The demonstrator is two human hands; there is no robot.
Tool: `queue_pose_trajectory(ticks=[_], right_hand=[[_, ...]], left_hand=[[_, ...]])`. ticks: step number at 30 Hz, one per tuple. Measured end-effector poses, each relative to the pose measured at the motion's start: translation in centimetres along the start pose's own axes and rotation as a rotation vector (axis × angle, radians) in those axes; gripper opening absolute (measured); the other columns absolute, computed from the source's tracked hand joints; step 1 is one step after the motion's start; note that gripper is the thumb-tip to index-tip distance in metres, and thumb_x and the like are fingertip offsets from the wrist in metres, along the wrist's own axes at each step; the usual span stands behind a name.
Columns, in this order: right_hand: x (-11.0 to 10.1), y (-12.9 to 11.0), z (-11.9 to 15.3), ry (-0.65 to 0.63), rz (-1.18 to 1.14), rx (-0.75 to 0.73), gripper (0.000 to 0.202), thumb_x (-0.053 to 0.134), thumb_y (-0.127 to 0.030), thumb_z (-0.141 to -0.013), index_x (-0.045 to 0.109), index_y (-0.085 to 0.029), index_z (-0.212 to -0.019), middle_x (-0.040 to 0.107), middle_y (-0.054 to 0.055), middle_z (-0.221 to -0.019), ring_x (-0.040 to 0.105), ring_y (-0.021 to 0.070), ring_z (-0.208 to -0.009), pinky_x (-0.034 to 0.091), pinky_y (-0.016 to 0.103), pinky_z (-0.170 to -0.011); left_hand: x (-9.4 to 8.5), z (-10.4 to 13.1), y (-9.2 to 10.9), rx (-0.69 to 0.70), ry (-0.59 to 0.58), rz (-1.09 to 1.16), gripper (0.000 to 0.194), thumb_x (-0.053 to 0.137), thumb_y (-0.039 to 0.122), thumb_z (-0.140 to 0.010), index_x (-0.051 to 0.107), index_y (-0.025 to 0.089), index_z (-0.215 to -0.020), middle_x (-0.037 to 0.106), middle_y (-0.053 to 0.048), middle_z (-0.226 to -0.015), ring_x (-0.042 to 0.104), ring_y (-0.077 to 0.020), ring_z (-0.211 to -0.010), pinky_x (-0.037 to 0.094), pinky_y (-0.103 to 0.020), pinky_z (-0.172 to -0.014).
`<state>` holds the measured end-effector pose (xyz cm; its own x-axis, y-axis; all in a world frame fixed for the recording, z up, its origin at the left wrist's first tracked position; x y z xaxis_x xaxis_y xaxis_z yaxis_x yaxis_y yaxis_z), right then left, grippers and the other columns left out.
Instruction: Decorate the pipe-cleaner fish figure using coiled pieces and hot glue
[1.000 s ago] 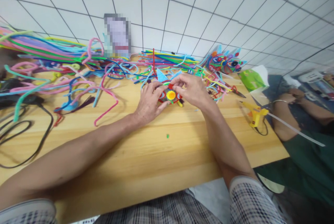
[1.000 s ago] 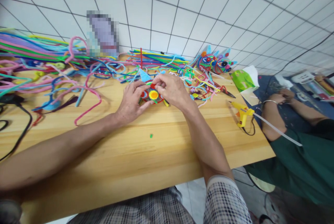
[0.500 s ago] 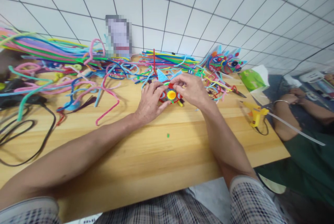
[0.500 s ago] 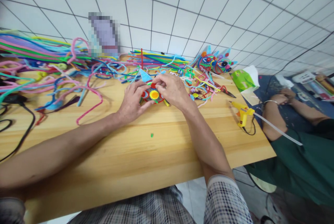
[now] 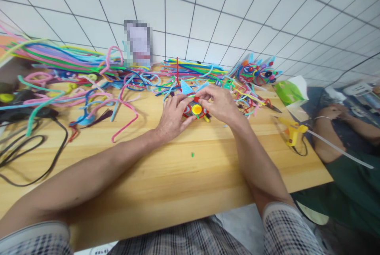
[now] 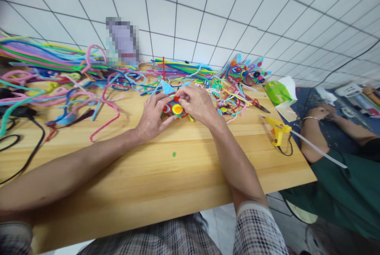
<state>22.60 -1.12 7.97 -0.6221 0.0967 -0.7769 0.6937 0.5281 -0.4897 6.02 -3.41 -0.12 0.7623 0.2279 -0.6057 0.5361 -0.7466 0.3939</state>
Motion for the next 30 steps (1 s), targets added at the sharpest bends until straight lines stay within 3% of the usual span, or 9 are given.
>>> queue_pose_trajectory(ticks=[18, 30], right_hand=[[-0.33, -0.30, 0.04, -0.005, 0.012, 0.011, 0.021, 0.065, -0.010, -0.085, 0.079, -0.021, -0.095, 0.079, 0.003, -0.092, 0.070, 0.0193, -0.083, 0.053, 0.033, -0.082], [-0.53, -0.49, 0.12, 0.006, 0.016, 0.008, 0.015, 0.069, -0.016, -0.087, 0.080, -0.023, -0.096, 0.080, 0.004, -0.091, 0.070, 0.0199, -0.079, 0.053, 0.034, -0.078]], left_hand=[[-0.02, 0.08, -0.01, 0.028, 0.004, -0.012, 0.055, 0.071, 0.043, -0.101, 0.053, 0.025, -0.151, 0.058, -0.017, -0.142, 0.056, -0.0344, -0.129, 0.045, -0.054, -0.109], [0.07, -0.17, 0.16, -0.031, -0.052, -0.002, 0.056, 0.072, 0.041, -0.101, 0.055, 0.022, -0.150, 0.059, -0.018, -0.143, 0.055, -0.0354, -0.132, 0.044, -0.055, -0.112]])
Point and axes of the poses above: each hand's wrist, its own z-axis away from the middle knuckle, its own x-axis out of the palm, y = z × x, the point moved 6 cm from there along -z, towards the middle knuckle
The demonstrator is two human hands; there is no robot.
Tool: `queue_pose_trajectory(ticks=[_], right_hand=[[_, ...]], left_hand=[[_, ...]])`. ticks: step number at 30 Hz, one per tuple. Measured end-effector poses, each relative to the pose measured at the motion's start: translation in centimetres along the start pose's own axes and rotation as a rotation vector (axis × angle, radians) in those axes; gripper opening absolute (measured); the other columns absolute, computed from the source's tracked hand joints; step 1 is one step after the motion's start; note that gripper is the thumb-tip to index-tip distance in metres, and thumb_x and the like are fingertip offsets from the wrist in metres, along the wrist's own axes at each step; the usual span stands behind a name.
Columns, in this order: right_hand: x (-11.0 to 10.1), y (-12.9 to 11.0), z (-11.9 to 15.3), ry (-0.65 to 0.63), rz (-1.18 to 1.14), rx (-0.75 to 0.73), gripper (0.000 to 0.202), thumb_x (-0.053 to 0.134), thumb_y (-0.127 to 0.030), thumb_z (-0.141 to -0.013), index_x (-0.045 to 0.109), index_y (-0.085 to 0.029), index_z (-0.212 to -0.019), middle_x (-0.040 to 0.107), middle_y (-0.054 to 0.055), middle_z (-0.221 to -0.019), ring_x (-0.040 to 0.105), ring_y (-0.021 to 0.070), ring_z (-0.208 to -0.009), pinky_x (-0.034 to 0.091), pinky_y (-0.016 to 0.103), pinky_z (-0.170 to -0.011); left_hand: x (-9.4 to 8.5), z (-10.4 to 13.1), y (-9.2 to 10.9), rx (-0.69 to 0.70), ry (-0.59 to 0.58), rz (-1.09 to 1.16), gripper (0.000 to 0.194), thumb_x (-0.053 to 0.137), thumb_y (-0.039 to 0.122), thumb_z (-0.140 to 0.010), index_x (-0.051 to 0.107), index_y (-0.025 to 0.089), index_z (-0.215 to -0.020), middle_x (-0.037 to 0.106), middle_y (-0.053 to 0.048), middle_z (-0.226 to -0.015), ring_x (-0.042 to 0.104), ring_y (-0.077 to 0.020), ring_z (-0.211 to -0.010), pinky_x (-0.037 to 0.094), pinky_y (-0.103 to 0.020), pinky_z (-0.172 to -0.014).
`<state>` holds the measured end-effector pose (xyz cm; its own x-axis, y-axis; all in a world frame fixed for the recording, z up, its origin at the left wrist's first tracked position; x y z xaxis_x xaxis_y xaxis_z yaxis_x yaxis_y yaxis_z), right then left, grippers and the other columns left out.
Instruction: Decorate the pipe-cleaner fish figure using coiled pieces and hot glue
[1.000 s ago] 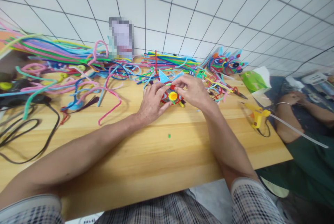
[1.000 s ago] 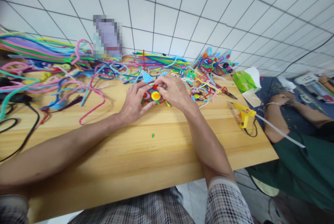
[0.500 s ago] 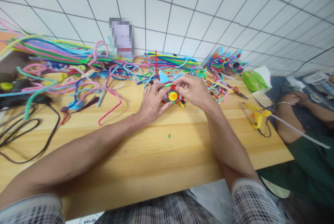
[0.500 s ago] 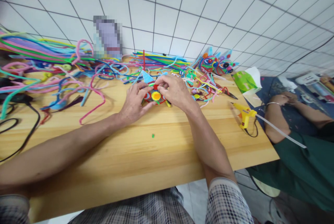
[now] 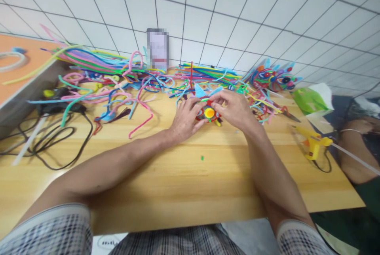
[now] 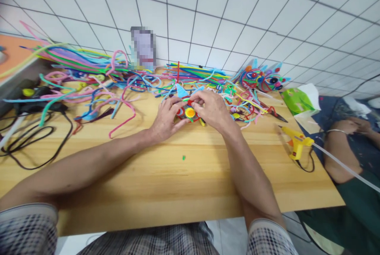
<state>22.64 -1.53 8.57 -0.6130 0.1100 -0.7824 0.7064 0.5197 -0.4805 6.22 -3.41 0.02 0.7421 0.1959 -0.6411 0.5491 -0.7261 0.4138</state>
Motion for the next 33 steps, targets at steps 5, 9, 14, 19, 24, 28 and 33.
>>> queue_pose_trajectory(ticks=[5, 9, 14, 19, 24, 28, 33], right_hand=[[0.0, -0.2, 0.0, 0.004, -0.007, -0.006, 0.017, 0.068, -0.014, -0.086, 0.080, -0.022, -0.094, 0.079, 0.004, -0.089, 0.070, 0.0199, -0.078, 0.054, 0.034, -0.078], [0.0, -0.1, 0.0, 0.005, -0.007, -0.003, 0.017, 0.068, -0.014, -0.086, 0.080, -0.022, -0.096, 0.079, 0.004, -0.090, 0.070, 0.0199, -0.079, 0.053, 0.033, -0.078], [0.2, 0.1, 0.0, -0.010, 0.008, 0.018, 0.019, 0.068, -0.012, -0.086, 0.080, -0.022, -0.097, 0.079, 0.004, -0.090, 0.071, 0.0200, -0.081, 0.053, 0.033, -0.078], [-1.5, 0.3, 0.0, 0.022, -0.062, 0.058, 0.017, 0.071, -0.018, -0.087, 0.080, -0.023, -0.100, 0.079, 0.002, -0.089, 0.069, 0.0188, -0.079, 0.054, 0.032, -0.077], [-3.9, 1.6, 0.9, 0.115, -0.191, 0.147, 0.016, 0.075, -0.032, -0.089, 0.080, -0.021, -0.100, 0.080, 0.003, -0.091, 0.069, 0.0183, -0.080, 0.054, 0.032, -0.075], [-3.5, 2.9, 3.0, 0.189, -0.259, 0.201, 0.021, 0.075, -0.039, -0.089, 0.078, -0.021, -0.101, 0.079, 0.003, -0.093, 0.069, 0.0179, -0.081, 0.053, 0.032, -0.076], [-1.6, 3.7, 6.9, 0.336, -0.221, 0.259, 0.024, 0.070, -0.042, -0.090, 0.077, -0.022, -0.101, 0.077, 0.004, -0.092, 0.067, 0.0192, -0.080, 0.053, 0.035, -0.078]], left_hand=[[0.0, 0.0, 0.0, 0.018, -0.008, -0.006, 0.052, 0.071, 0.042, -0.101, 0.057, 0.022, -0.147, 0.061, -0.018, -0.143, 0.057, -0.0347, -0.131, 0.044, -0.054, -0.111], [-0.1, -0.1, 0.0, 0.029, 0.019, -0.006, 0.056, 0.074, 0.042, -0.100, 0.055, 0.019, -0.147, 0.061, -0.019, -0.143, 0.057, -0.0348, -0.131, 0.045, -0.053, -0.111], [0.0, 0.0, -0.1, 0.003, 0.001, -0.001, 0.056, 0.073, 0.043, -0.100, 0.055, 0.023, -0.149, 0.061, -0.017, -0.143, 0.057, -0.0354, -0.130, 0.044, -0.055, -0.112], [-0.4, 0.0, 0.1, 0.012, 0.042, 0.007, 0.063, 0.077, 0.041, -0.097, 0.052, 0.023, -0.152, 0.059, -0.017, -0.145, 0.056, -0.0353, -0.133, 0.043, -0.055, -0.115], [-0.6, 0.0, 0.0, -0.019, 0.063, 0.044, 0.072, 0.083, 0.049, -0.091, 0.052, 0.024, -0.151, 0.057, -0.017, -0.148, 0.054, -0.0368, -0.139, 0.044, -0.055, -0.116], [-0.7, 0.0, 0.1, -0.001, 0.097, 0.047, 0.068, 0.080, 0.049, -0.094, 0.052, 0.021, -0.149, 0.058, -0.018, -0.147, 0.054, -0.0354, -0.138, 0.044, -0.055, -0.117], [-1.0, 0.2, -0.6, -0.031, 0.134, 0.075, 0.065, 0.079, 0.051, -0.092, 0.055, 0.020, -0.144, 0.060, -0.019, -0.144, 0.055, -0.0355, -0.137, 0.044, -0.057, -0.117]])
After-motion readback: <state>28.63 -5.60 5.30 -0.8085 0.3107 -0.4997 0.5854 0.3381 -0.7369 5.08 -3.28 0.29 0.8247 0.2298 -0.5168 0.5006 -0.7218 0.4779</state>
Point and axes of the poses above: each hand's wrist, its own z-axis away from the middle knuckle, its own x-axis out of the palm, y = z × x, the point moved 6 cm from there along -z, towards the middle knuckle
